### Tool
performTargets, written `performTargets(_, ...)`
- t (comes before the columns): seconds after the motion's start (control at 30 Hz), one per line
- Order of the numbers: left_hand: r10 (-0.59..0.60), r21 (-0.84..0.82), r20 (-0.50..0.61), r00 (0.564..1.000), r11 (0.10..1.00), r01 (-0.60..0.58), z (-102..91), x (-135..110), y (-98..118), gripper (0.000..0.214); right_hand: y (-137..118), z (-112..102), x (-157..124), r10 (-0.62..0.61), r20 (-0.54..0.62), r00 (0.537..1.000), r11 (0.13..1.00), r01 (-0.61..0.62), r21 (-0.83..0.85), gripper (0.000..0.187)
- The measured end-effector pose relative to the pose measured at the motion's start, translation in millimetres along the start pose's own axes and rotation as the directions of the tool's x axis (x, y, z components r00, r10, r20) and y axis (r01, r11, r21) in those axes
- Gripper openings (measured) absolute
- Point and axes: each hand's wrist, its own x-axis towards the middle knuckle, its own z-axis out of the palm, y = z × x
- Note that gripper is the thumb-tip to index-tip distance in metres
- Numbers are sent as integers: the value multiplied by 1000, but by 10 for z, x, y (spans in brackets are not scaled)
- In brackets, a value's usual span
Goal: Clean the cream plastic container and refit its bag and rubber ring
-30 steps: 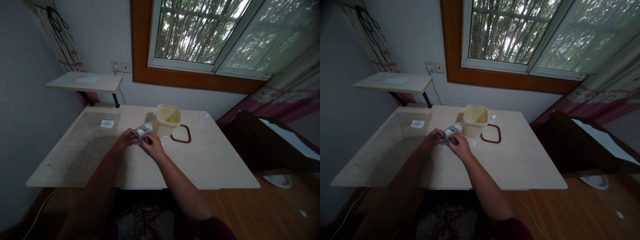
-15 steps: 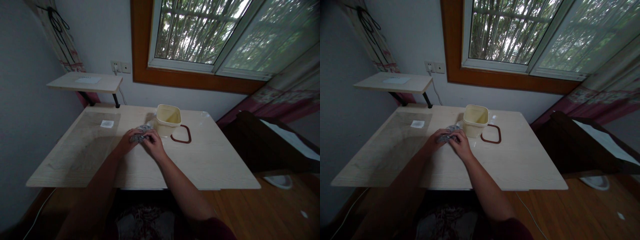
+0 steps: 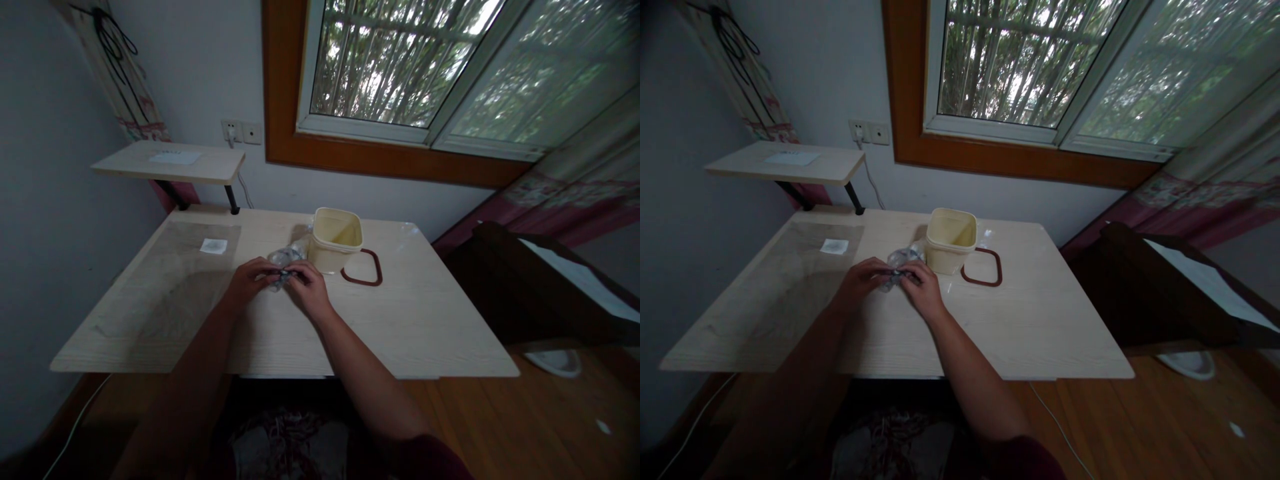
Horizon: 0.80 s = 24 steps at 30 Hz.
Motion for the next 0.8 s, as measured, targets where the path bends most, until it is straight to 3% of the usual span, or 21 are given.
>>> performTargets(0.3,-80,-9,61,995,997,81,60,-13,-6,11,72,60,-60,89,-41,995,996,-89,2,16)
performTargets(0.47,-128,-30,35,991,991,129,88,-9,1,8,6,32,-68,1,57,998,1000,-1,-6,11)
performTargets(0.6,-187,-72,25,982,979,189,77,-1,15,12,-79,7,-42,-60,114,992,997,64,-32,21)
performTargets(0.8,-206,-131,41,978,969,210,86,5,46,14,-60,37,-45,19,55,998,996,-15,-88,12)
